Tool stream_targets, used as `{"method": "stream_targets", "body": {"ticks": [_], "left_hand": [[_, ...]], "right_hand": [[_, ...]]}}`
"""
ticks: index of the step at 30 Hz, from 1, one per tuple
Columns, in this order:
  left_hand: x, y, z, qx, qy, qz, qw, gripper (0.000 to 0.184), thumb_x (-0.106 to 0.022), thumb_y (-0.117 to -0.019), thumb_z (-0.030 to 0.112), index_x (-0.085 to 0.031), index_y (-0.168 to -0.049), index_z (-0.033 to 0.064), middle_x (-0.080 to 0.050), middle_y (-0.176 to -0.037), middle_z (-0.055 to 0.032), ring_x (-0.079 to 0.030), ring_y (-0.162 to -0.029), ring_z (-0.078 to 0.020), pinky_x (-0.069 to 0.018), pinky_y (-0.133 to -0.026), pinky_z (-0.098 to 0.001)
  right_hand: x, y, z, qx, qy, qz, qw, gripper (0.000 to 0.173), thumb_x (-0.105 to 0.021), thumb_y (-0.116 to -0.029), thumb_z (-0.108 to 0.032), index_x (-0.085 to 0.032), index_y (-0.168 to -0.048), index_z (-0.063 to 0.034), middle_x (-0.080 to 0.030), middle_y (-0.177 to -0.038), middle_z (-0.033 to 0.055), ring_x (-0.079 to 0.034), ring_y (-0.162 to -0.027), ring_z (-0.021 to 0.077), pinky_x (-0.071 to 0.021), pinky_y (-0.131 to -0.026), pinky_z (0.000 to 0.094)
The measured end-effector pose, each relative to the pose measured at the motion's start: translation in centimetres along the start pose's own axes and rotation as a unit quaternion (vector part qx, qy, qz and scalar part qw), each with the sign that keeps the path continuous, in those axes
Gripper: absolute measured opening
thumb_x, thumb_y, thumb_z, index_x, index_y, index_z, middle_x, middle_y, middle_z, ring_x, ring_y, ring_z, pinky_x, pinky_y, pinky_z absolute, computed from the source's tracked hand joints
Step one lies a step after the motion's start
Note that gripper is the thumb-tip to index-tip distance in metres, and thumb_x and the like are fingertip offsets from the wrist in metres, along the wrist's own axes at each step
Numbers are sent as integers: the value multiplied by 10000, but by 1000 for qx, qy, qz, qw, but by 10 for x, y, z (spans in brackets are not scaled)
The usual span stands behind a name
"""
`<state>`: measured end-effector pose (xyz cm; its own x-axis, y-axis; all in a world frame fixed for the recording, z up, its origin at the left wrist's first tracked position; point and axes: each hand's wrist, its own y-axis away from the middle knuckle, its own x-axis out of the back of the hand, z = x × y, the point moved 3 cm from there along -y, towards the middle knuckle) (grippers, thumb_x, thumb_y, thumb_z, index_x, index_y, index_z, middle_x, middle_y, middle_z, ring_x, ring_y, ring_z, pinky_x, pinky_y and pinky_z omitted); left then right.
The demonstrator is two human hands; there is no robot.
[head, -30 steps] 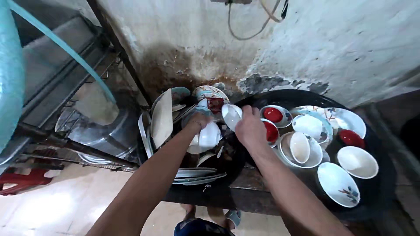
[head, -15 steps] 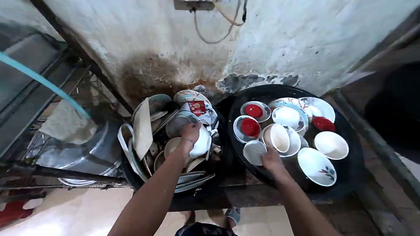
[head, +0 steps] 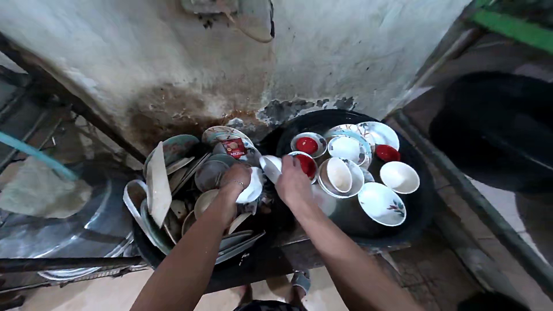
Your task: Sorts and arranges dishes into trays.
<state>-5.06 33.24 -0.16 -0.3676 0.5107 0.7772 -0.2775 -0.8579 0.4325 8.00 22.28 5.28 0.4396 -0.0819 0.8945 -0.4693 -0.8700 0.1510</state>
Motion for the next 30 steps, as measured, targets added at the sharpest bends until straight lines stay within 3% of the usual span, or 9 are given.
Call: {"method": "stream_targets", "body": {"ticks": [6,10,15,18,20,22,26,28,30], "left_hand": [[2,37,65,-297,-27,15,954,296,-534,-1082,270,-719,-1207,77,-723,-1171,-171,-678,-1143,-345,-494,-1033,-593],[-56,47,134,-464,-97,3,880,225,-622,-1031,241,-767,-1197,194,-726,-1224,-71,-611,-1253,-286,-363,-1118,-606],[-101,34,172,-526,-107,86,839,322,-689,-938,53,-770,-1185,244,-639,-1364,-58,-482,-1407,-286,-210,-1212,-661],[-78,29,139,-433,-58,146,888,334,-668,-943,58,-737,-1245,183,-640,-1367,-97,-534,-1356,-302,-364,-1157,-588],[-51,12,78,-309,-48,160,936,294,-617,-978,110,-721,-1253,125,-635,-1356,-137,-570,-1311,-319,-473,-1092,-525],[-19,-5,-1,-146,-68,147,976,344,-617,-1011,238,-672,-1321,101,-601,-1411,-172,-555,-1337,-357,-482,-1089,-550],[6,0,-112,98,-124,-8,987,699,-549,-1015,584,-555,-1456,41,-497,-1478,-328,-406,-1407,-550,-268,-1104,-792],[-1,1,-123,141,-92,-64,984,743,-449,-1039,626,-599,-1379,-18,-571,-1410,-307,-508,-1362,-477,-360,-1108,-705],[-7,-4,-127,151,-32,-32,988,796,-564,-976,643,-590,-1347,-61,-595,-1360,-313,-555,-1313,-464,-412,-1082,-682]], "right_hand": [[-11,22,128,-102,73,3,992,550,-615,-972,-123,-482,-1505,-135,-580,-1360,272,-682,-1004,484,-557,-802,662],[-24,25,165,-106,118,-49,986,515,-644,-957,-115,-531,-1460,-106,-550,-1427,251,-683,-1025,479,-559,-817,660],[-44,14,175,-124,113,-81,983,472,-639,-979,-140,-531,-1432,-62,-572,-1383,264,-651,-1133,469,-547,-891,639],[-57,-1,184,-139,81,-100,982,524,-650,-975,-143,-490,-1457,-14,-584,-1363,294,-612,-1216,476,-514,-978,640],[-59,-8,188,-141,23,-106,984,479,-576,-1027,-149,-478,-1468,11,-587,-1356,318,-587,-1254,488,-471,-1036,651],[-56,-15,192,-148,-76,-112,980,437,-561,-1038,-135,-513,-1441,25,-594,-1335,329,-597,-1232,478,-464,-1035,655],[-65,-18,202,-200,-334,-116,914,381,-545,-1035,-93,-491,-1399,7,-669,-1000,203,-686,-721,262,-603,-640,428],[-61,-19,180,-203,-421,-100,878,365,-527,-1034,-87,-482,-1385,2,-675,-898,166,-661,-613,211,-582,-554,361],[-54,-20,144,-191,-471,-108,854,317,-513,-1044,-77,-489,-1349,5,-678,-892,161,-657,-618,205,-572,-550,344]]}}
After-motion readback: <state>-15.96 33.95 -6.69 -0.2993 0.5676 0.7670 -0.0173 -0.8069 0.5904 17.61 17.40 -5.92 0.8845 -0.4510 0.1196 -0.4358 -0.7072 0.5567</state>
